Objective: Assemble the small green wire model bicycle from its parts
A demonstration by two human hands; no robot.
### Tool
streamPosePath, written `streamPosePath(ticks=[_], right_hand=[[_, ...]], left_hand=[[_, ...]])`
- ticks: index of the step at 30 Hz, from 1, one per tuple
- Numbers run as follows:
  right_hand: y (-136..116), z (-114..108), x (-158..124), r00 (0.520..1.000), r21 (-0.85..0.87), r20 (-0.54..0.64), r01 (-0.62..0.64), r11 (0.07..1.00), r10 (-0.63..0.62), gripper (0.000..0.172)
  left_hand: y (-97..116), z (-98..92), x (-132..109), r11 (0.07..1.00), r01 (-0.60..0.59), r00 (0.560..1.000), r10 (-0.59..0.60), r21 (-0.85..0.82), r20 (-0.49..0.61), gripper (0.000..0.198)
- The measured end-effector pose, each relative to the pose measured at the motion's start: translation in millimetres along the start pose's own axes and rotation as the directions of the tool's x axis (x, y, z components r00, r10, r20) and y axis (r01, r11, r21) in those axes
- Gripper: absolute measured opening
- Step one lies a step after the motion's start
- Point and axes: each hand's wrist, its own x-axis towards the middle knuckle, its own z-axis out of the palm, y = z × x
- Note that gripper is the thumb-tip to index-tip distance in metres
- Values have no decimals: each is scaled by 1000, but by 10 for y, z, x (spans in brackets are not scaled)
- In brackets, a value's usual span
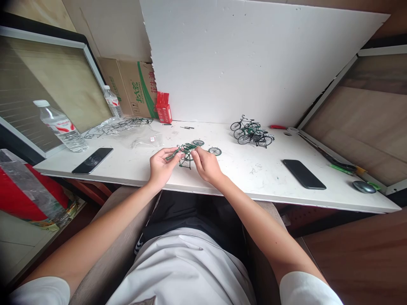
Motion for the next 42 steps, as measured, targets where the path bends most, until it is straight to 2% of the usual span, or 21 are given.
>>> streamPosePath(ticks=[4,7,12,15,29,35,39,42], right_hand=[[35,5,-10,998,-50,51,26,998,-24,33],[60,-4,-1,994,-106,41,101,989,-98,27],[54,-65,31,963,-303,9,259,917,-269,30],[47,-99,39,957,-330,9,277,903,-290,32],[15,-74,24,984,-181,-21,170,969,-177,53],[-94,-27,5,1000,60,11,-19,998,19,58],[-177,-12,9,986,229,73,-161,960,148,63],[-175,17,8,974,319,105,-224,921,200,65]], left_hand=[[29,-8,21,1000,-9,1000,9,17,-15,41],[40,-20,37,1000,-17,1000,18,26,-17,41],[26,-41,63,1000,5,1000,-4,13,-29,45],[18,-49,76,1000,18,999,-18,2,-27,47],[34,-27,37,1000,18,998,-19,-16,-59,48],[50,-36,34,1000,-12,999,12,-10,-52,45],[76,-51,26,999,-41,999,42,21,-24,42],[111,-62,26,997,-57,998,57,51,3,40]])
